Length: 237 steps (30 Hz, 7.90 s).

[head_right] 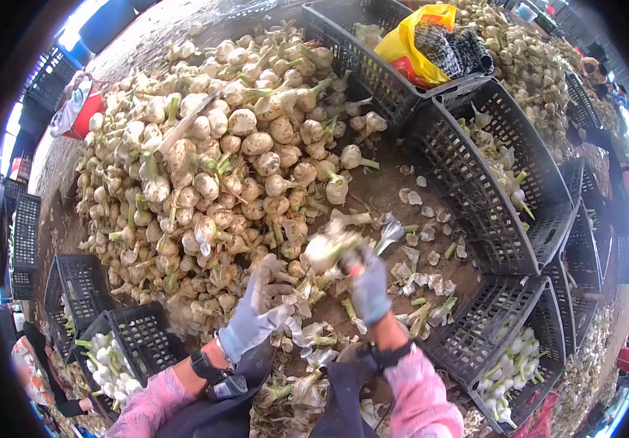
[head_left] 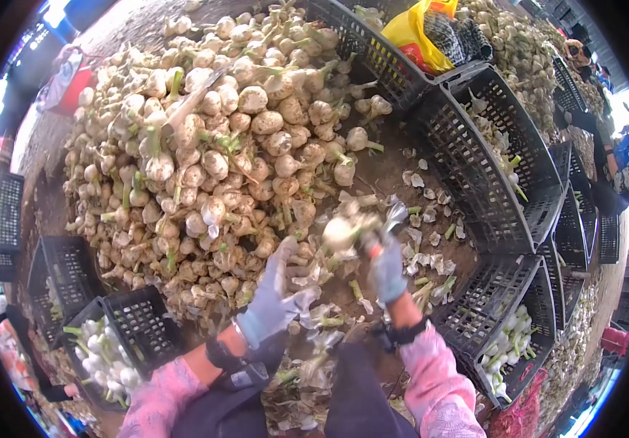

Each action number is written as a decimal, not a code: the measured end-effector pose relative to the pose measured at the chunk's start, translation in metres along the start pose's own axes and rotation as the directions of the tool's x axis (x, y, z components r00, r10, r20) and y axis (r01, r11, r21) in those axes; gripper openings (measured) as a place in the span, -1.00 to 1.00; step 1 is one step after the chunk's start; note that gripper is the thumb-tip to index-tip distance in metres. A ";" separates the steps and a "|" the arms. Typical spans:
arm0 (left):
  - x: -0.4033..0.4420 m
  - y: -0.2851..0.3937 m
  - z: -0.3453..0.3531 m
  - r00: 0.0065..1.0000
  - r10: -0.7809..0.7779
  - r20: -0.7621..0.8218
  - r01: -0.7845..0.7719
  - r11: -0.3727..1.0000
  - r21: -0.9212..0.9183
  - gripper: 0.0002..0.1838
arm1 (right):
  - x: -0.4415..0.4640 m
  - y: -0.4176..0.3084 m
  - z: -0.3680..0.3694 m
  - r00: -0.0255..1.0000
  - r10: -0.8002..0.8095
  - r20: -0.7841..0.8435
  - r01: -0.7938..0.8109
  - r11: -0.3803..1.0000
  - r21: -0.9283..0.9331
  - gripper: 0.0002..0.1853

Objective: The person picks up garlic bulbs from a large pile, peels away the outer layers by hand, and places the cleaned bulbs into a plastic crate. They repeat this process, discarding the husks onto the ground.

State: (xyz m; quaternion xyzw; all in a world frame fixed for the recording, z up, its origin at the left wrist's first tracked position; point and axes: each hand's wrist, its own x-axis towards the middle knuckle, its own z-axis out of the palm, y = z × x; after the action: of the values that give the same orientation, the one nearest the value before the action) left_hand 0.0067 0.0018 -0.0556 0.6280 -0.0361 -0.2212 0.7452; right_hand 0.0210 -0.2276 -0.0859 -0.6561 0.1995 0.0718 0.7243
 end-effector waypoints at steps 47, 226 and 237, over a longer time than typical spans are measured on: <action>-0.022 0.039 0.009 0.974 0.110 0.196 -0.141 0.978 0.153 -0.40 | -0.095 -0.048 0.028 0.889 -0.381 0.252 0.405 0.913 -0.048 -0.67; -0.032 -0.006 -0.059 0.986 -0.091 0.139 -0.032 0.716 0.698 -0.55 | -0.027 0.063 0.025 0.937 -0.309 -0.161 0.160 0.794 -0.587 -0.53; -0.029 0.017 -0.025 0.984 0.070 0.161 -0.160 0.738 0.656 -0.18 | -0.089 0.028 0.065 0.953 0.077 0.293 -0.135 0.973 0.185 -0.59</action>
State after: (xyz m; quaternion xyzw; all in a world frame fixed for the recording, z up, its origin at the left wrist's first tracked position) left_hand -0.0067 0.0373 -0.0381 0.8339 -0.1981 -0.1864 0.4802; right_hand -0.0580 -0.1467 -0.0734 -0.5499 0.1348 0.1835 0.8036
